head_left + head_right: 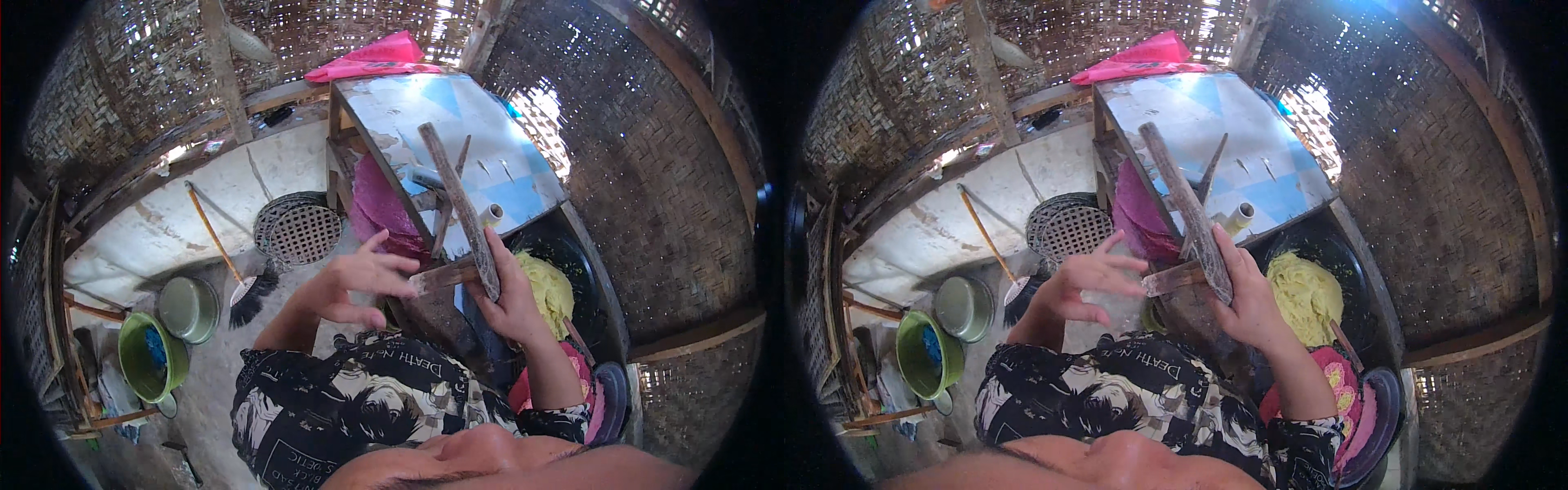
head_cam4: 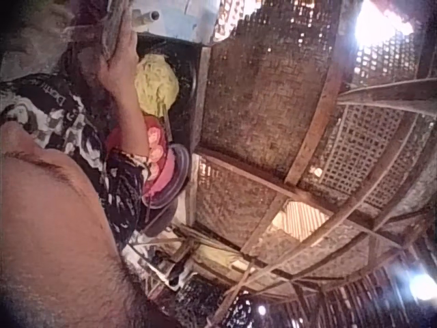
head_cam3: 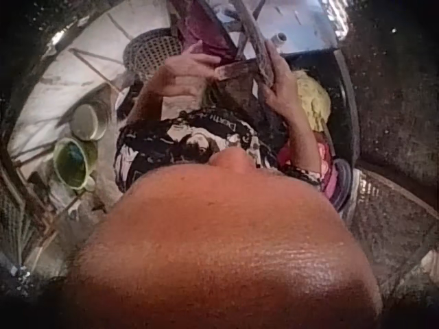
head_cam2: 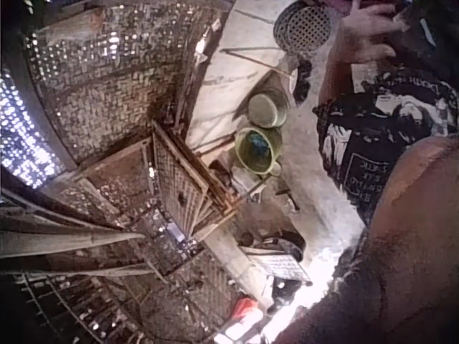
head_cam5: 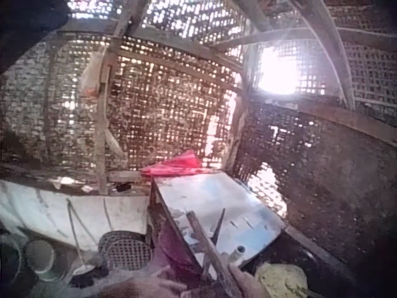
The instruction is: The person uses a wooden press to pipe colored dough into circular patterns on a tray and refills the press from basins.
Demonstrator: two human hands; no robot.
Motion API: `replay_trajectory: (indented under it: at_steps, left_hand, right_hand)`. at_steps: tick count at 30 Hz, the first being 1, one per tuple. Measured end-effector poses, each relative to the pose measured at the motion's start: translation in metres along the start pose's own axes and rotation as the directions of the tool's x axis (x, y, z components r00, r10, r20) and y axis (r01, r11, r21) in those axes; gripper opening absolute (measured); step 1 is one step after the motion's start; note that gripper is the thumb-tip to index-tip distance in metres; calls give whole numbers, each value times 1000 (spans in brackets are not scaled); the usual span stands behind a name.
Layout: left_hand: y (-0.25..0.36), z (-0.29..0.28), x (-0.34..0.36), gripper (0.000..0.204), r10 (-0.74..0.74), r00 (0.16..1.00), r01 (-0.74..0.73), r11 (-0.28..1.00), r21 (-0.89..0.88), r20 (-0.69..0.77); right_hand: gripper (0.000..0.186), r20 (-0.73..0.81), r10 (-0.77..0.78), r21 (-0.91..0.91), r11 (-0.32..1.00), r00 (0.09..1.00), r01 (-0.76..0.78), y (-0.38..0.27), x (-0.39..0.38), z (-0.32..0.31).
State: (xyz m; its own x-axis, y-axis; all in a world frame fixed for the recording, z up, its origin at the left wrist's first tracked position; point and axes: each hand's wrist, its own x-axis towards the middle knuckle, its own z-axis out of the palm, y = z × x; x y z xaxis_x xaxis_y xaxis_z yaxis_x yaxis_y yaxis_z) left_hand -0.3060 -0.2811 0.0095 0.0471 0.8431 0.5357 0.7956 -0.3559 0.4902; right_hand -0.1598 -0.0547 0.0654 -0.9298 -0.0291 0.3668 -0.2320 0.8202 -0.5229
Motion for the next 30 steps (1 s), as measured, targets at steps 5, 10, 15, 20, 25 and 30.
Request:
replay_trajectory:
  at_steps: [5,10,15,20,25,30]
  left_hand:
    - [29,35,21,54,-187,941,215,974,72,-281]
    - [26,11,-2,50,-146,943,205,963,175,-298]
    - [21,35,16,39,-306,872,432,848,306,-381]
    - [5,24,23,28,-425,893,448,870,-206,148]
    - [-36,-8,-10,39,-136,947,256,865,-431,290]
    - [-36,-20,-52,59,-571,653,752,410,515,-499]
  right_hand:
    - [75,-17,-29,-36,999,999,28,-10,6,11]
    - [76,-13,5,-2,1000,1000,-5,-8,7,14]
    - [76,53,-41,-50,998,998,43,-24,14,25]
    - [74,203,-164,-75,980,965,182,-20,13,34]
    - [71,166,-133,-29,990,977,139,-19,13,18]
    - [74,82,-84,140,988,993,72,6,10,16]
